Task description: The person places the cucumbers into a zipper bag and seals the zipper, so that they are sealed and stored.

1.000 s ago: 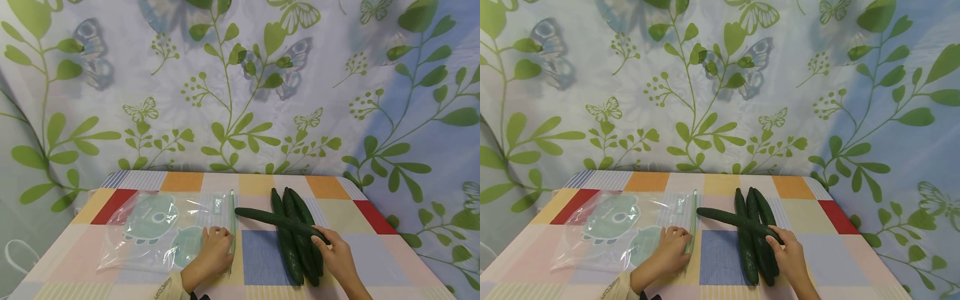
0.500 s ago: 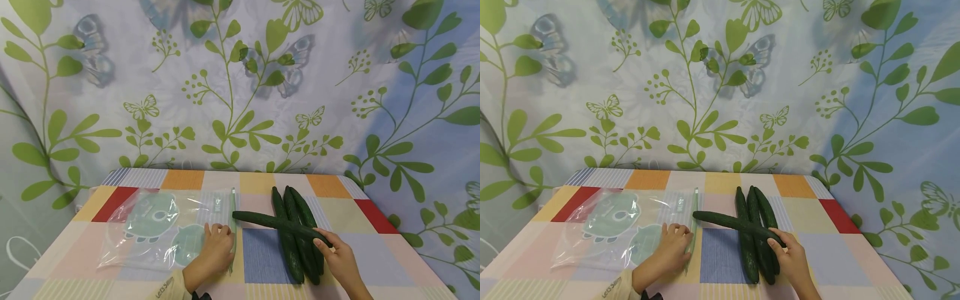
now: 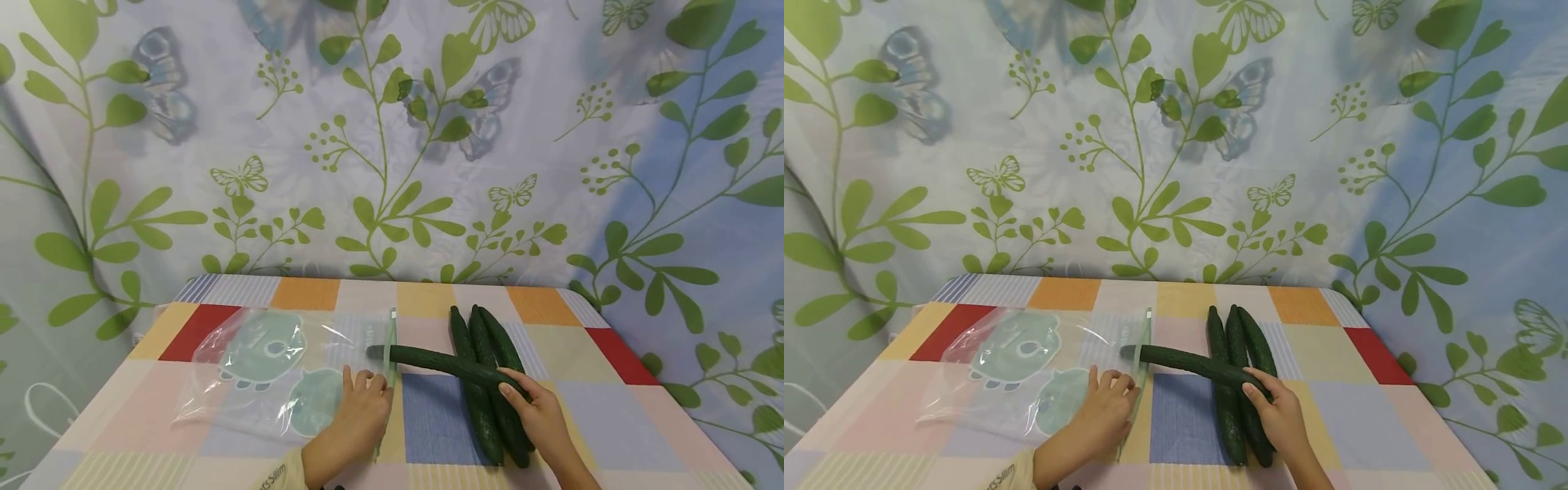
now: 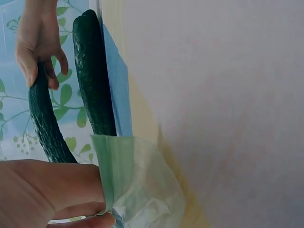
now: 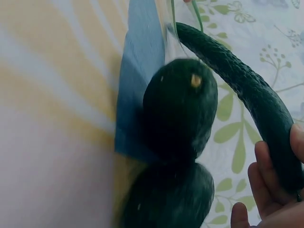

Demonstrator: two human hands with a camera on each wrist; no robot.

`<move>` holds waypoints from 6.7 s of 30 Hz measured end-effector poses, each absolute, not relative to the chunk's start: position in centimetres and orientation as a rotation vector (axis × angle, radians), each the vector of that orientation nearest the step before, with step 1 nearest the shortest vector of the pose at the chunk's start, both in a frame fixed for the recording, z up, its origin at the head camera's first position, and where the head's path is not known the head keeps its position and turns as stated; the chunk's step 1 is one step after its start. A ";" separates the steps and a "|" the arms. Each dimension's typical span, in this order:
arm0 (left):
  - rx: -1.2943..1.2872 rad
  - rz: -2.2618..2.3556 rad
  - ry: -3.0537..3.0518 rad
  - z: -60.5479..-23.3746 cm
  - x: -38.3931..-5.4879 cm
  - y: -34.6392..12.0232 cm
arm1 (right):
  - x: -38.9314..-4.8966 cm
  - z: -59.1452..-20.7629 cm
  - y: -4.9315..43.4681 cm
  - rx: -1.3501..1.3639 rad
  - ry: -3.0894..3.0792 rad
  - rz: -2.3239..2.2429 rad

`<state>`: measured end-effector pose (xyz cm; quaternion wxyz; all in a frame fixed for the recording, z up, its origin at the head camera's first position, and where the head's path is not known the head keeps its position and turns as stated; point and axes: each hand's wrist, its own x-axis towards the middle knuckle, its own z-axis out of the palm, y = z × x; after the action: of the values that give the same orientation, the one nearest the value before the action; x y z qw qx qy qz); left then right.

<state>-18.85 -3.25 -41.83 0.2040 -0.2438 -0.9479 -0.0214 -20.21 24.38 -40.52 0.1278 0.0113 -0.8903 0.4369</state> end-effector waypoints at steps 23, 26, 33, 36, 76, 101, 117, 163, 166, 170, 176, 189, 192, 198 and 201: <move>-0.686 0.041 -2.567 -39.5 -17.9 -4.0 | -21.8 -41.0 21.7 -0.050 -2.568 1.653; -0.704 0.087 -2.519 -39.3 -17.7 -3.6 | -22.2 -41.0 21.1 -0.060 -2.550 1.722; -0.747 0.103 -2.406 -39.3 -17.6 -3.0 | -23.0 -40.6 19.4 -0.038 -2.530 1.781; -0.790 0.108 -2.362 -39.5 -17.5 -2.9 | -23.3 -40.9 18.3 -0.037 -2.514 1.813; -1.121 -0.132 -2.550 -40.1 -17.3 -3.7 | -26.3 -43.3 15.5 0.340 -2.877 1.277; -1.079 -0.161 -2.560 -40.8 -17.8 -3.5 | -26.3 -43.3 16.8 0.510 -2.854 1.276; -1.100 -0.118 -2.588 -40.3 -18.2 -3.9 | -26.6 -42.4 15.6 0.356 -2.633 2.149; -0.702 -0.416 -2.585 -40.8 -19.2 -4.1 | -27.6 -43.4 13.5 0.587 -2.796 1.804; -0.698 -0.361 -2.489 -41.0 -19.3 -4.1 | -27.6 -43.4 13.3 0.486 -2.703 2.053; -0.683 -0.327 -2.466 -41.0 -19.5 -4.2 | -27.4 -43.2 12.9 0.406 -2.594 2.215; -0.703 -0.334 -2.541 -40.1 -19.9 -4.2 | -26.8 -42.7 12.0 0.357 -2.506 2.194; -0.801 -0.412 -2.580 -38.6 -20.3 -3.9 | -28.0 -42.4 10.4 0.335 -2.410 1.999; -0.796 -0.442 -2.588 -38.9 -20.4 -4.0 | -28.5 -42.6 10.4 0.356 -2.456 2.014; -0.737 -0.465 -2.606 -40.0 -20.3 -4.8 | -29.1 -43.0 11.2 0.470 -2.699 1.989; -0.725 -0.470 -2.600 -40.4 -20.3 -5.2 | -29.1 -43.0 11.8 0.591 -2.828 1.920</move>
<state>-20.28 -5.23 -40.40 0.1994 -0.2591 -0.9300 -0.1681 -29.10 11.85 -43.01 -0.1631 0.1681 -0.8044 0.5460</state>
